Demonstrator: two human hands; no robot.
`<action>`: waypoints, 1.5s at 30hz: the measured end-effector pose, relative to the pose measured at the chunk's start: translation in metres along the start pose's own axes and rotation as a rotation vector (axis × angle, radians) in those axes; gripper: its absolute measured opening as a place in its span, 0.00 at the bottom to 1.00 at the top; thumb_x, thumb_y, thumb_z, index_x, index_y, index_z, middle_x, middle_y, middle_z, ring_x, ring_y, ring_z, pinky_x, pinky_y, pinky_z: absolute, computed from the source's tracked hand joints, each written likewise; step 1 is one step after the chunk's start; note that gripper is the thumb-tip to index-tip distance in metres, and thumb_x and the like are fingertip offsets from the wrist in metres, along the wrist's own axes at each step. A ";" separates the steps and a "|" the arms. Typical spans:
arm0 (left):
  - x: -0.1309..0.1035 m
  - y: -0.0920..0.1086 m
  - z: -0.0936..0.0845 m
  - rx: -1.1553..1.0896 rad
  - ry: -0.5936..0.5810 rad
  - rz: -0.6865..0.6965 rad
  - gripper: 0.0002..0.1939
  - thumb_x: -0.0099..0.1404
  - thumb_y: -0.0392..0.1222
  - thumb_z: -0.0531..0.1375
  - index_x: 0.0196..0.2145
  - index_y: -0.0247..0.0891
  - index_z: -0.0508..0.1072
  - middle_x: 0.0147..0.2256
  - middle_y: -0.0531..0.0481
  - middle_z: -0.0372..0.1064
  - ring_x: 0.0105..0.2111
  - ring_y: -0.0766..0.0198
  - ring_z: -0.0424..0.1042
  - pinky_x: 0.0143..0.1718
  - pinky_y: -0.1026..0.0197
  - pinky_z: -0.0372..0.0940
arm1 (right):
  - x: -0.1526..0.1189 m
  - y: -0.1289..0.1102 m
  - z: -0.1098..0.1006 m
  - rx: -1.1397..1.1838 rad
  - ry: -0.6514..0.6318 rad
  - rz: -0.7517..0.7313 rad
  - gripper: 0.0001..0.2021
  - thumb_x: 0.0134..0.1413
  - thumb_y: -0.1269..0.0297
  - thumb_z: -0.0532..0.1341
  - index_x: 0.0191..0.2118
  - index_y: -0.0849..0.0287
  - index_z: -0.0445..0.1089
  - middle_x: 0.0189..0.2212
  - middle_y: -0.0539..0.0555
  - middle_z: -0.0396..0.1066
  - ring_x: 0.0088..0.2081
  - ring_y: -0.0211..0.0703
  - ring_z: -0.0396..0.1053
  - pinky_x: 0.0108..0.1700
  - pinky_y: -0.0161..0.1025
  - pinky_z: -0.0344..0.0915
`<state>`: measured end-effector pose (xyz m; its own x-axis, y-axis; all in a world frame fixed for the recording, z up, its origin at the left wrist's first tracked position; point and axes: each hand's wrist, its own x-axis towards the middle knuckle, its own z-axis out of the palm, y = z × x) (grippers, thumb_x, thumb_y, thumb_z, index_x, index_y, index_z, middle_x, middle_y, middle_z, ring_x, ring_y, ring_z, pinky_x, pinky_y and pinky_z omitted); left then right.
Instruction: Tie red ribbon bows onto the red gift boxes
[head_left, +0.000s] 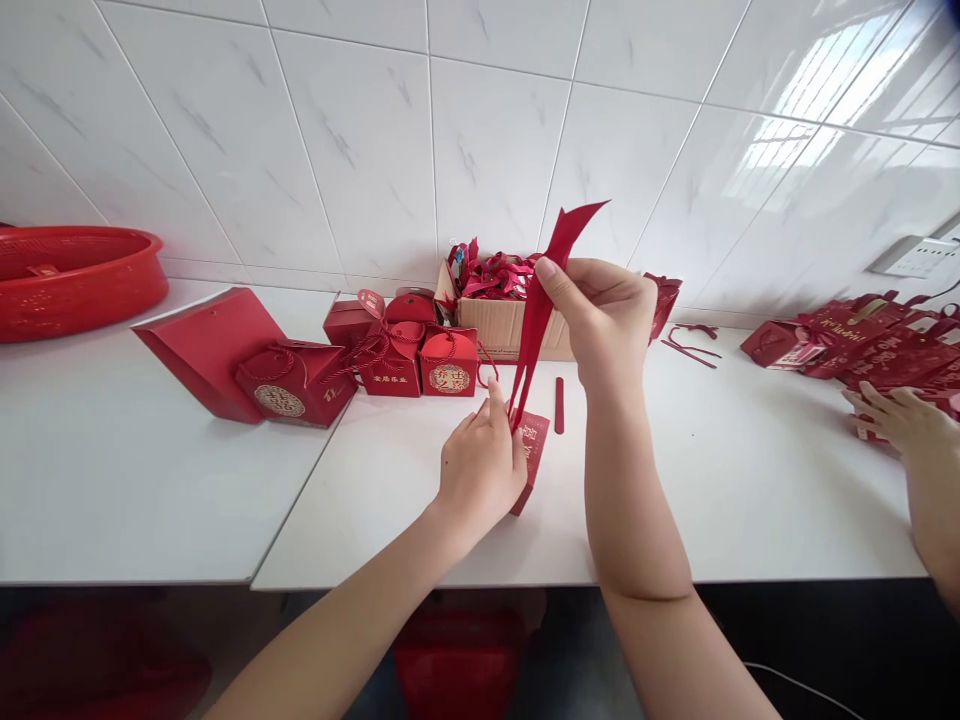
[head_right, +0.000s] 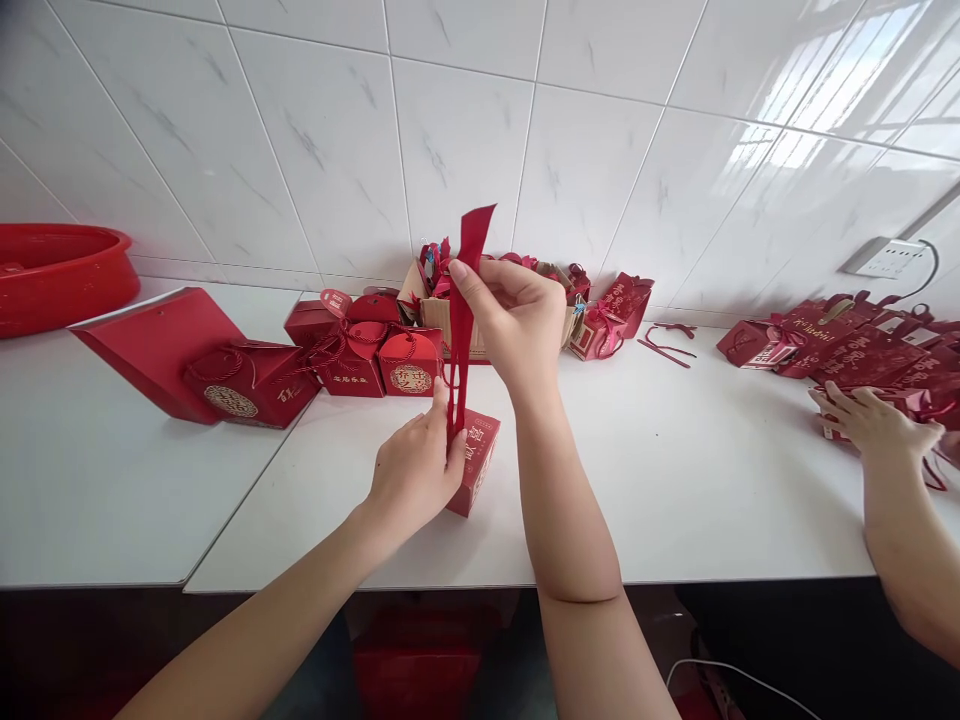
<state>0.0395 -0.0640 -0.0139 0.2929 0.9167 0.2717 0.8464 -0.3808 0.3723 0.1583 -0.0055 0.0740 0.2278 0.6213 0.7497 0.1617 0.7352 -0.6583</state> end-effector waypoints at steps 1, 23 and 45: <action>0.000 0.001 -0.001 -0.002 0.008 0.002 0.29 0.69 0.37 0.46 0.66 0.29 0.46 0.38 0.40 0.74 0.45 0.50 0.73 0.43 0.52 0.66 | 0.000 0.000 0.000 0.002 -0.002 -0.001 0.12 0.50 0.54 0.67 0.24 0.56 0.72 0.22 0.47 0.68 0.32 0.40 0.72 0.33 0.38 0.71; 0.075 0.008 -0.090 -1.038 0.297 0.309 0.14 0.63 0.46 0.63 0.47 0.48 0.74 0.38 0.51 0.75 0.45 0.57 0.74 0.41 0.57 0.73 | -0.002 -0.020 -0.019 0.080 -0.314 0.134 0.15 0.50 0.49 0.66 0.25 0.57 0.72 0.19 0.46 0.64 0.22 0.32 0.62 0.22 0.33 0.61; 0.080 -0.004 -0.096 -0.918 0.762 0.603 0.03 0.57 0.36 0.68 0.30 0.41 0.77 0.28 0.53 0.74 0.28 0.66 0.74 0.27 0.63 0.68 | -0.002 -0.020 -0.016 0.165 -0.436 0.266 0.16 0.56 0.51 0.62 0.24 0.56 0.66 0.17 0.44 0.62 0.17 0.30 0.60 0.17 0.31 0.58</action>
<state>0.0167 -0.0005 0.0920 -0.0617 0.3959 0.9162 -0.0180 -0.9183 0.3956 0.1702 -0.0257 0.0848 -0.1850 0.8211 0.5400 -0.0084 0.5482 -0.8363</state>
